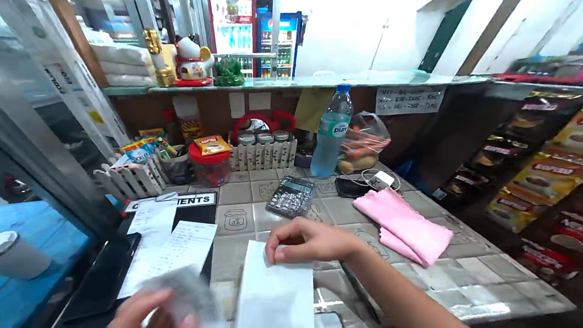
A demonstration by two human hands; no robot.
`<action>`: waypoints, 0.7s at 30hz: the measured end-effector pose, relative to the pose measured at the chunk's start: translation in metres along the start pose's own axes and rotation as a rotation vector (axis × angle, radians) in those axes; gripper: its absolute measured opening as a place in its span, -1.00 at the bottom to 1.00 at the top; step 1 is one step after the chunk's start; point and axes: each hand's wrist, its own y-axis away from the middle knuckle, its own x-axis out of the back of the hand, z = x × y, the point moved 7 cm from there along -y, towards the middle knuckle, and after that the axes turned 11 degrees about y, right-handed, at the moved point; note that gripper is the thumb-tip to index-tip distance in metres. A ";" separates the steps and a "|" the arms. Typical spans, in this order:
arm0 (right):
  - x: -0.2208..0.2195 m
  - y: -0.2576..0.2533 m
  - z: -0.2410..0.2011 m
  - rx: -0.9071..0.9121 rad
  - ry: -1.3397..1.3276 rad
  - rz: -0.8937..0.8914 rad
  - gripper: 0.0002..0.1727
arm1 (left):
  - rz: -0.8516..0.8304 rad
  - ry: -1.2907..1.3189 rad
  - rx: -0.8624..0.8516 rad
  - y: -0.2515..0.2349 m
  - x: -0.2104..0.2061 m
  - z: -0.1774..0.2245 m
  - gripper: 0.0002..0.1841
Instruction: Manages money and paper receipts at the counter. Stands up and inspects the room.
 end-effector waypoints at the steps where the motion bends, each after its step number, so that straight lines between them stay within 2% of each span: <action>1: -0.003 0.000 0.007 -0.047 0.131 -0.030 -0.78 | -0.037 0.002 0.095 0.000 -0.011 -0.007 -0.56; 3: -0.006 -0.001 0.013 -0.096 0.408 -0.039 -0.81 | -0.078 -0.006 0.240 0.003 -0.029 -0.024 -0.46; 5: -0.004 0.006 0.009 -0.139 0.613 0.034 -0.76 | -0.104 -0.084 0.274 0.006 -0.038 -0.044 -0.36; 7: 0.007 0.026 -0.001 -0.228 0.770 0.181 -0.76 | -0.161 -0.219 0.222 0.006 -0.043 -0.060 -0.34; 8: 0.014 0.042 -0.007 -0.289 0.846 0.255 -0.82 | -0.207 -0.303 0.175 0.004 -0.047 -0.063 -0.36; 9: 0.020 0.061 -0.012 -0.372 0.931 0.315 -0.90 | -0.256 -0.404 0.111 0.001 -0.052 -0.062 -0.39; 10: 0.024 0.083 -0.014 -0.484 1.014 0.360 -0.90 | -0.304 -0.506 0.025 -0.002 -0.058 -0.061 -0.43; 13: 0.017 0.142 0.000 -0.809 1.124 0.365 -0.48 | -0.380 -0.755 -0.238 -0.002 -0.072 -0.055 -0.64; 15: 0.003 0.164 0.014 -0.941 1.082 0.309 -0.30 | -0.444 -0.818 -0.268 0.006 -0.081 -0.058 -0.74; 16: -0.001 0.168 0.019 -0.921 1.065 0.323 -0.33 | -0.499 -0.812 -0.237 0.014 -0.084 -0.062 -0.75; 18: -0.003 0.172 0.020 -0.827 0.990 0.404 -0.49 | -0.585 -0.755 -0.132 0.030 -0.084 -0.069 -0.64; 21: 0.012 0.182 0.010 -0.634 0.742 0.642 -0.60 | -0.643 -0.700 -0.009 0.040 -0.065 -0.076 -0.58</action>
